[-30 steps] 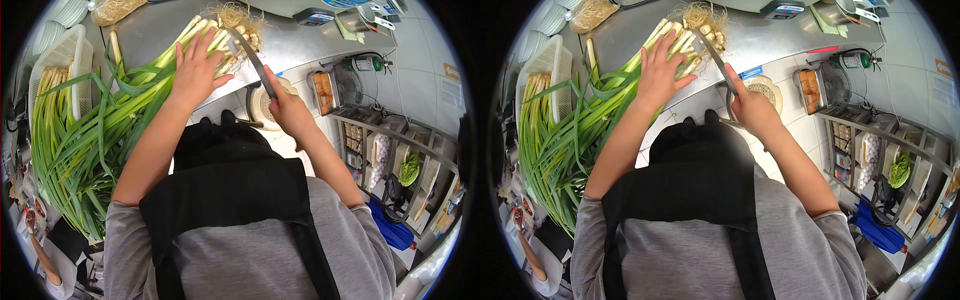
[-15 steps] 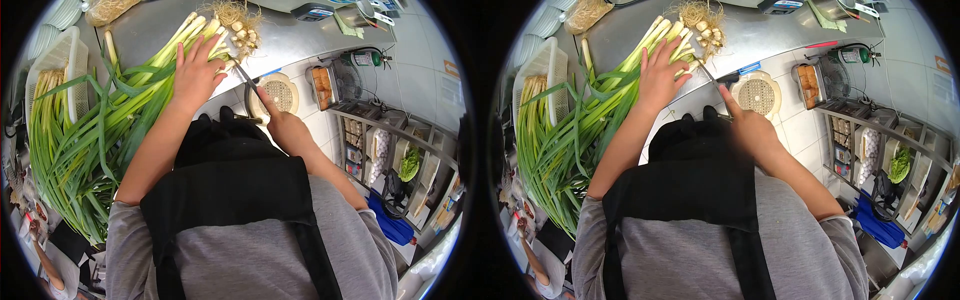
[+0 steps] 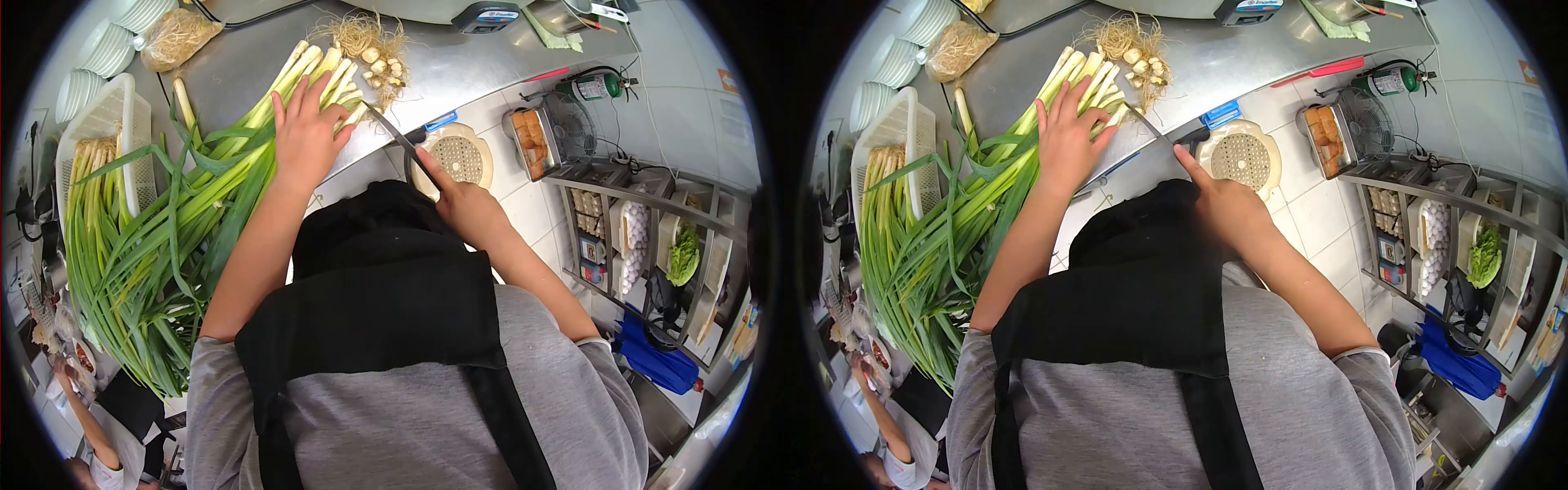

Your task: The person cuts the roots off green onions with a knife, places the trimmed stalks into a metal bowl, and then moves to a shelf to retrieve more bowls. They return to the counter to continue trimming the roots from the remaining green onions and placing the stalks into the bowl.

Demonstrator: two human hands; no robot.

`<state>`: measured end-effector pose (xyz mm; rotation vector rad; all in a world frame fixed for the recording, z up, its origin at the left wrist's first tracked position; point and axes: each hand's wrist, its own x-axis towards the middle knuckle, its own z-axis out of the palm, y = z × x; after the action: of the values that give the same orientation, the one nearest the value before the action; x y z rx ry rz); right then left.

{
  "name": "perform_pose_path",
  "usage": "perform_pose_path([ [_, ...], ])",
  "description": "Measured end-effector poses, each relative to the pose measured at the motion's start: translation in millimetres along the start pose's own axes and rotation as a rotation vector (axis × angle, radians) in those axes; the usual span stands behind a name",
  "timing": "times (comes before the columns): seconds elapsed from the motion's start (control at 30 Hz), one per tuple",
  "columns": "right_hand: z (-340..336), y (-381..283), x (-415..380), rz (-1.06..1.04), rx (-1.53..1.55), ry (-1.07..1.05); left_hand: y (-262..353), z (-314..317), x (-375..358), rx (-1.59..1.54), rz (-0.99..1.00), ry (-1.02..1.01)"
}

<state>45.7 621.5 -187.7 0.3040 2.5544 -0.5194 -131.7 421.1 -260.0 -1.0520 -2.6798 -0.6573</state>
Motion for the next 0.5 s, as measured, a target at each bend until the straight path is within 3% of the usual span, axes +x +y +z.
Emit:
perform_pose_path([
  [0.2, -7.4, 16.8, 11.8, -0.057, 0.009, 0.006, 5.3, -5.7, -0.7, 0.057, 0.018, -0.040],
  [0.5, -17.7, 57.9, 22.6, -0.185, 0.081, 0.017, 10.2, -5.4, 8.5, 0.182, -0.127, -0.081],
])
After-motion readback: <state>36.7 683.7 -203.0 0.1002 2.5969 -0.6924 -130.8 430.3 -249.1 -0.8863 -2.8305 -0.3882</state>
